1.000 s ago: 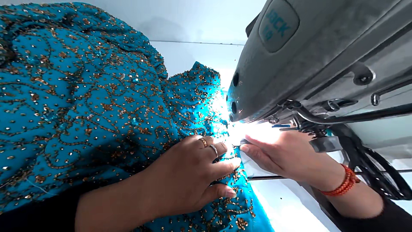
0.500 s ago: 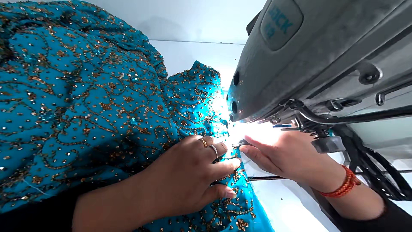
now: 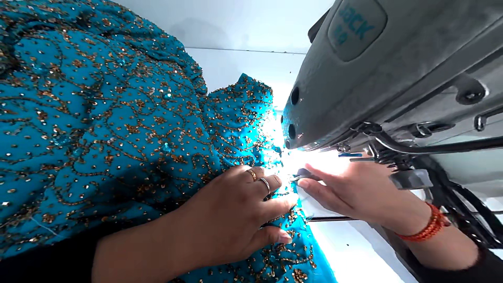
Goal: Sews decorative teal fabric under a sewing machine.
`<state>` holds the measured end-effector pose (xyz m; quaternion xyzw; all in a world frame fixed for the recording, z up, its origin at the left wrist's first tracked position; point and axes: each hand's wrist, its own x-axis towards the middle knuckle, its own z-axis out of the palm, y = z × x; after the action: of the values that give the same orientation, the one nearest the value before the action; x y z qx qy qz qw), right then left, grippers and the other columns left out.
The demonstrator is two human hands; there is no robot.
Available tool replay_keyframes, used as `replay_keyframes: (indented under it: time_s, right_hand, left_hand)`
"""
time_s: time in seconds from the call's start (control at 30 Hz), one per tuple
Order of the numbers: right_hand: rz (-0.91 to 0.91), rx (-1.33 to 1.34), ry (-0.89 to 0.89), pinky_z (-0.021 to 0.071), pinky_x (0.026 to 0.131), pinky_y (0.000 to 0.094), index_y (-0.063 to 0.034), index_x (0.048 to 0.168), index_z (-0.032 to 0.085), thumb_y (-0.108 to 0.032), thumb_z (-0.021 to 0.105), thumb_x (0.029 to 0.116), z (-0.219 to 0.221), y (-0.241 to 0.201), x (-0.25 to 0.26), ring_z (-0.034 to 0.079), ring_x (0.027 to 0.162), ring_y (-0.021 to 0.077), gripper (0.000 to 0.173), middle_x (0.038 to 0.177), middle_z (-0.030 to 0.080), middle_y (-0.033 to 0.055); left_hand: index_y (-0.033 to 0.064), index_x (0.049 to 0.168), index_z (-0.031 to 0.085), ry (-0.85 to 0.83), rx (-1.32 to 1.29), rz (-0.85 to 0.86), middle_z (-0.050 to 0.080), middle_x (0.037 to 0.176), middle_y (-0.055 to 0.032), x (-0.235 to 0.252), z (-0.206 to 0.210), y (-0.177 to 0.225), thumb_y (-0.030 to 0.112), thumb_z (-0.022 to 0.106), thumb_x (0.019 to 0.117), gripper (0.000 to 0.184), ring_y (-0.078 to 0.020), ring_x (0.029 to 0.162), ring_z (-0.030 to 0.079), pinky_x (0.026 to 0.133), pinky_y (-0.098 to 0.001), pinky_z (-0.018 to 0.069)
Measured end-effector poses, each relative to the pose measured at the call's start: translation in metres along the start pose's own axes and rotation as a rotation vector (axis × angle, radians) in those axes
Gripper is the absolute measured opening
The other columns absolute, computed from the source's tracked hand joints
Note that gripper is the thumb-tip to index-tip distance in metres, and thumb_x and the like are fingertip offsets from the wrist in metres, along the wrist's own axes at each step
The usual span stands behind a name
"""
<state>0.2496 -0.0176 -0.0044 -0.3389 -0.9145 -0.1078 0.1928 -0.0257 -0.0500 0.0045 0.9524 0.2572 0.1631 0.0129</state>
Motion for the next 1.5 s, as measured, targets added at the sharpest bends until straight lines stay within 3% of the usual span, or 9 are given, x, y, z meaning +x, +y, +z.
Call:
replay_keyframes:
  time_s: [0.3, 0.53, 0.67, 0.73, 0.83, 0.93, 1.07, 1.37, 1.5]
  right_hand:
    - [-0.005, -0.011, 0.025, 0.044, 0.048, 0.0387, -0.0186, 0.096, 0.08, -0.046, 0.036, 0.1065, 0.004, 0.0, -0.002, 0.063, 0.061, 0.0207, 0.053, 0.064, 0.062, 0.002]
    - [0.072, 0.079, 0.0, 0.0429, 0.047, 0.0378, -0.0161, 0.087, 0.072, -0.046, 0.038, 0.1028, 0.0, 0.007, -0.006, 0.061, 0.058, 0.0156, 0.048, 0.065, 0.061, -0.0011]
    - [0.066, 0.29, -0.002, 0.0451, 0.054, 0.0249, -0.0166, 0.105, 0.07, -0.066, 0.047, 0.0961, -0.007, 0.001, -0.003, 0.053, 0.059, 0.0003, 0.055, 0.068, 0.059, -0.0094]
    - [0.013, 0.299, 0.004, 0.0433, 0.054, 0.0216, -0.0201, 0.111, 0.076, -0.058, 0.055, 0.0906, -0.006, -0.003, 0.001, 0.049, 0.056, -0.0021, 0.048, 0.065, 0.058, -0.0112]
    - [-0.076, 0.307, 0.07, 0.037, 0.05, 0.0181, -0.0197, 0.096, 0.079, -0.042, 0.059, 0.0886, -0.004, 0.0, -0.001, 0.046, 0.053, -0.0016, 0.031, 0.059, 0.055, -0.009]
    - [-0.068, 0.375, 0.141, 0.0369, 0.056, 0.0092, -0.0173, 0.08, 0.068, -0.037, 0.062, 0.0892, -0.004, 0.004, -0.005, 0.047, 0.06, -0.0065, 0.023, 0.065, 0.055, -0.0082]
    - [-0.098, 0.247, 0.103, 0.0453, 0.056, 0.0234, -0.0196, 0.102, 0.079, -0.03, 0.054, 0.0885, -0.002, 0.001, -0.002, 0.06, 0.063, 0.0045, 0.03, 0.074, 0.07, -0.0048]
    - [-0.108, 0.172, 0.164, 0.041, 0.049, 0.0276, -0.015, 0.075, 0.068, -0.032, 0.053, 0.0876, -0.001, 0.004, -0.005, 0.057, 0.058, 0.0105, 0.026, 0.065, 0.06, 0.0001]
    - [-0.095, 0.257, 0.173, 0.0456, 0.058, 0.0241, -0.0126, 0.092, 0.074, -0.034, 0.054, 0.0908, -0.001, 0.008, -0.009, 0.058, 0.067, 0.0087, 0.029, 0.073, 0.062, 0.001]
  left_hand:
    - [0.0277, 0.13, 0.07, 0.005, -0.003, -0.007, 0.069, 0.125, -0.0037, 0.0, 0.001, 0.0, 0.054, 0.033, 0.1058, 0.052, -0.0208, 0.124, 0.061, 0.1, -0.0375, 0.0506]
    - [0.0281, 0.129, 0.07, -0.002, 0.004, -0.008, 0.069, 0.128, -0.0033, 0.0, 0.001, 0.0, 0.054, 0.033, 0.1056, 0.051, -0.0206, 0.123, 0.062, 0.1, -0.0377, 0.0508]
    - [0.0278, 0.133, 0.068, 0.005, -0.008, -0.001, 0.068, 0.127, -0.0042, 0.0, 0.002, -0.001, 0.054, 0.034, 0.1056, 0.051, -0.0214, 0.123, 0.062, 0.099, -0.0381, 0.0513]
    - [0.0271, 0.132, 0.068, 0.005, -0.014, -0.002, 0.068, 0.128, -0.0047, 0.0, 0.001, 0.0, 0.054, 0.034, 0.1057, 0.051, -0.0216, 0.123, 0.062, 0.099, -0.0377, 0.051]
    - [0.027, 0.13, 0.07, 0.006, -0.008, -0.003, 0.069, 0.125, -0.0047, 0.0, 0.001, 0.0, 0.053, 0.034, 0.1056, 0.051, -0.0222, 0.121, 0.063, 0.098, -0.0385, 0.0516]
    - [0.0277, 0.129, 0.071, -0.002, 0.008, -0.007, 0.07, 0.123, -0.0038, 0.0, 0.001, 0.0, 0.054, 0.034, 0.1052, 0.051, -0.0219, 0.119, 0.063, 0.096, -0.0373, 0.0521]
    - [0.0269, 0.131, 0.069, 0.007, -0.005, -0.002, 0.069, 0.127, -0.0051, 0.001, 0.001, 0.0, 0.053, 0.034, 0.1053, 0.051, -0.0221, 0.122, 0.063, 0.097, -0.0377, 0.0519]
    - [0.0271, 0.126, 0.072, 0.002, -0.008, -0.006, 0.069, 0.125, -0.0041, 0.0, 0.001, 0.0, 0.053, 0.034, 0.1058, 0.05, -0.021, 0.12, 0.063, 0.099, -0.0388, 0.0515]
    - [0.027, 0.13, 0.07, 0.003, -0.003, 0.001, 0.069, 0.124, -0.0033, 0.0, 0.001, 0.0, 0.052, 0.034, 0.1058, 0.049, -0.0208, 0.12, 0.062, 0.098, -0.0383, 0.0508]
